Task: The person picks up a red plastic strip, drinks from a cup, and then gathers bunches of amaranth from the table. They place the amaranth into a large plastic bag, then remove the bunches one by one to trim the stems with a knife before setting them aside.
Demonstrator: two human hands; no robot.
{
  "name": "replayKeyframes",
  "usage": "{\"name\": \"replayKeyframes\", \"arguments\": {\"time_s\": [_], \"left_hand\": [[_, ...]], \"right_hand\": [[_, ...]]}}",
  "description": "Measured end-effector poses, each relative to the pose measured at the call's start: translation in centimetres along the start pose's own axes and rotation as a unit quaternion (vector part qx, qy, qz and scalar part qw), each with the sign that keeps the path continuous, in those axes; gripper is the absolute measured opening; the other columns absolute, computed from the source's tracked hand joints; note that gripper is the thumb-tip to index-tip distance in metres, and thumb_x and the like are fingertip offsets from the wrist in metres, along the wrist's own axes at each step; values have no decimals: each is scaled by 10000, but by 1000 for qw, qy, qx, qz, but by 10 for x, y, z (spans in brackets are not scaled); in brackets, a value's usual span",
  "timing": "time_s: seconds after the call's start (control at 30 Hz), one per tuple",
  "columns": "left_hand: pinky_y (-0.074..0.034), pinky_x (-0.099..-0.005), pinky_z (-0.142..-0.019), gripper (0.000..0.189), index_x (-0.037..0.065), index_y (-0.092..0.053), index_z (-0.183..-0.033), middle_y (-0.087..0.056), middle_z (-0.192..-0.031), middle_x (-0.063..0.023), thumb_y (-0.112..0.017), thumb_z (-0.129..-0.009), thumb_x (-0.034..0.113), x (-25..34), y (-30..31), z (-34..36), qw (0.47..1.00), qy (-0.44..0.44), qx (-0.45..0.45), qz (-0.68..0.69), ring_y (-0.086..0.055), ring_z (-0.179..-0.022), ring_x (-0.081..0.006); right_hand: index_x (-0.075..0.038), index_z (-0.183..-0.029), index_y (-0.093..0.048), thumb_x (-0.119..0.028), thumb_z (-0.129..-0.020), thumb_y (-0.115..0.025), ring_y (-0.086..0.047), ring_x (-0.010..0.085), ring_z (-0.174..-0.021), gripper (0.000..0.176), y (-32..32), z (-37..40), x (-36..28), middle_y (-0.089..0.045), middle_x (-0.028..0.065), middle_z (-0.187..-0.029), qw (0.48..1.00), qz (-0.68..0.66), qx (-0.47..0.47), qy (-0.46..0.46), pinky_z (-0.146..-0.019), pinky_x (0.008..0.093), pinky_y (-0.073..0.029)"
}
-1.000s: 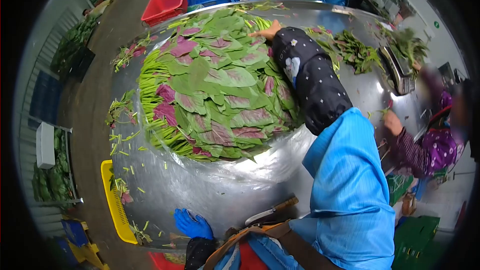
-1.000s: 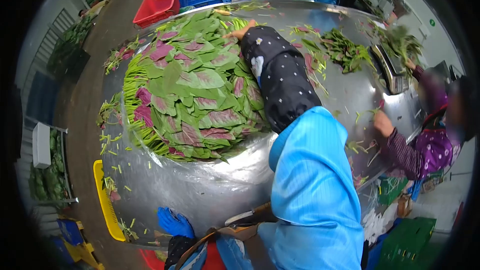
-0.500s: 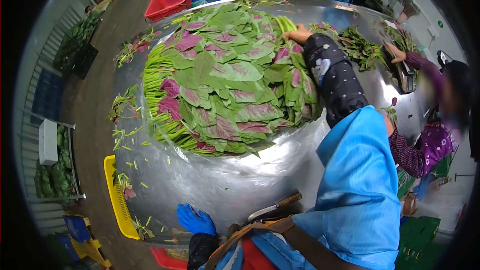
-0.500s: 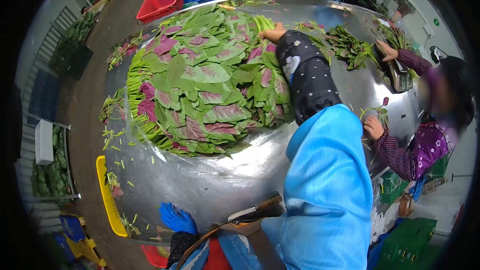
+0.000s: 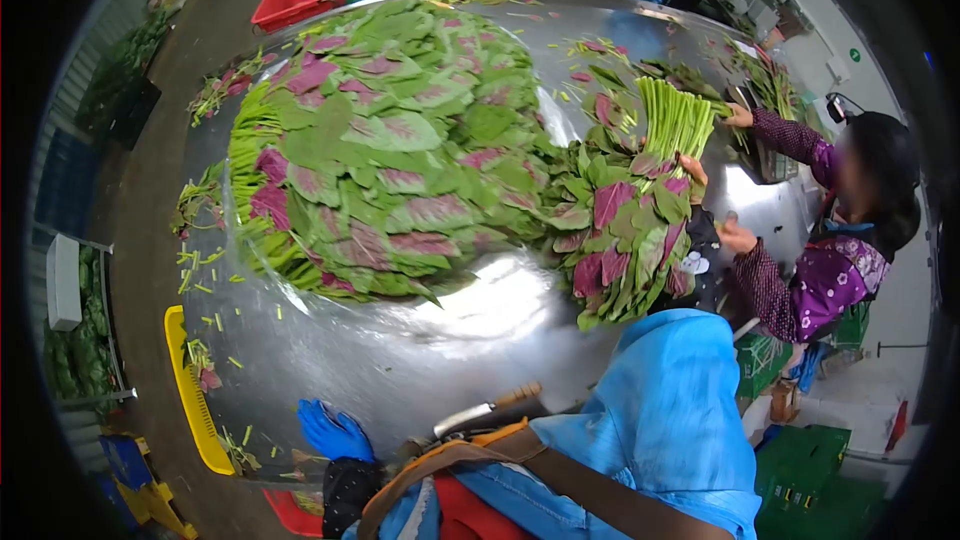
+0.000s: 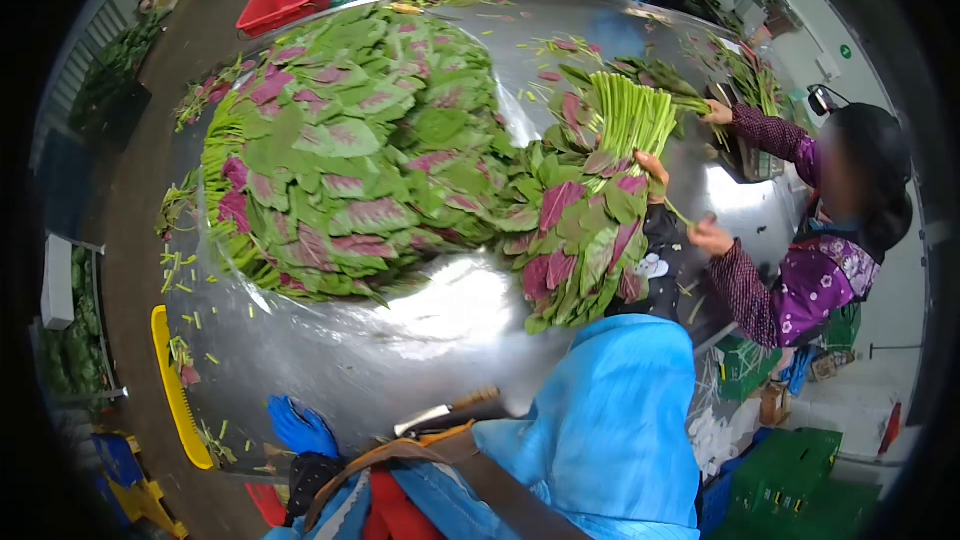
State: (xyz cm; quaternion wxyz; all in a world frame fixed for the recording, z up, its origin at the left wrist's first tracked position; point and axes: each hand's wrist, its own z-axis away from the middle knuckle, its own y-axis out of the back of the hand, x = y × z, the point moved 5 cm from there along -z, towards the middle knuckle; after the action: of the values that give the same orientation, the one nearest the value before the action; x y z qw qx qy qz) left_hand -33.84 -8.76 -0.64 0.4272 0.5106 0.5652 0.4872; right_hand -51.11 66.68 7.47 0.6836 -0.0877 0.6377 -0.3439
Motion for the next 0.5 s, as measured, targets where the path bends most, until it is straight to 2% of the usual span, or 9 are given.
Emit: {"name": "replayKeyframes", "arguments": {"time_s": [0.13, 0.2, 0.27, 0.3, 0.33, 0.37, 0.4, 0.47, 0.5], "left_hand": [[-254, -488, -1058, 484, 2, -402, -1323, -323, -1436, -201, -483, -881, 181, 1, 5, 2, 1000, -11, 6, -1, -305, -1318, -391], [-281, -464, -1047, 482, 2, -428, -1300, -392, -1384, -196, -529, -858, 163, -6, 3, -1, 998, -34, 24, 55, -340, -1291, -383], [-347, -427, -1010, 436, -9, -472, -1252, -431, -1339, -193, -563, -862, 164, 3, 21, -12, 986, -3, -21, 166, -408, -1243, -350], [-369, -414, -998, 435, -28, -481, -1237, -461, -1302, -200, -534, -886, 224, 12, 34, -20, 960, 18, -56, 274, -447, -1204, -342], [-391, -402, -986, 455, -47, -490, -1222, -490, -1266, -208, -504, -910, 283, 33, 47, -26, 892, 35, -128, 433, -485, -1164, -333], [-413, -390, -974, 492, -65, -498, -1207, -520, -1230, -215, -474, -933, 343, 60, 61, -27, 760, 57, -223, 607, -523, -1125, -324], [-435, -378, -963, 544, -84, -507, -1192, -549, -1193, -223, -445, -957, 402, 92, 86, -25, 586, 81, -338, 732, -562, -1085, -315], [-414, -395, -999, 790, -135, -487, -1191, -560, -1163, -276, -344, -921, 593, 138, 143, -9, 345, 133, -530, 763, -556, -1103, -356], [-401, -406, -1012, 876, -156, -476, -1188, -537, -1183, -300, -310, -889, 651, 147, 170, -1, 307, 66, -571, 759, -537, -1129, -370]], "right_hand": [[-12, -1230, -430, -197, -705, -715, -538, 237, -1069, 626, -10, 65, -12, -530, 129, -1169, 1000, -23, -20, 5, -931, 377, -428], [-9, -1255, -400, -195, -692, -724, -523, 240, -1090, 676, -39, 93, -17, -513, 134, -1194, 998, -24, -52, -4, -943, 377, -417], [-6, -1280, -371, -193, -679, -733, -509, 244, -1112, 726, -82, 119, -19, -495, 139, -1219, 995, -18, -101, -13, -955, 378, -406], [-5, -1293, -356, -192, -673, -737, -501, 246, -1123, 751, -108, 131, -21, -486, 141, -1232, 991, -16, -133, -20, -961, 378, -400], [-3, -1305, -341, -191, -667, -741, -494, 248, -1134, 777, -139, 144, -23, -478, 143, -1245, 985, -7, -171, -30, -967, 378, -395], [-2, -1318, -326, -189, -660, -746, -487, 250, -1145, 802, -173, 159, -22, -469, 145, -1258, 976, 0, -212, -40, -973, 379, -390], [-1, -1330, -311, -188, -654, -750, -480, 251, -1156, 828, -208, 175, -20, -460, 148, -1270, 965, 6, -257, -52, -979, 379, -384], [2, -1355, -282, -186, -641, -759, -465, 255, -1177, 879, -285, 215, -15, -443, 152, -1296, 927, 32, -365, -81, -991, 380, -373], [3, -1368, -267, -185, -635, -763, -458, 257, -1188, 905, -323, 237, -11, -434, 155, -1308, 900, 48, -424, -93, -997, 380, -368]]}}
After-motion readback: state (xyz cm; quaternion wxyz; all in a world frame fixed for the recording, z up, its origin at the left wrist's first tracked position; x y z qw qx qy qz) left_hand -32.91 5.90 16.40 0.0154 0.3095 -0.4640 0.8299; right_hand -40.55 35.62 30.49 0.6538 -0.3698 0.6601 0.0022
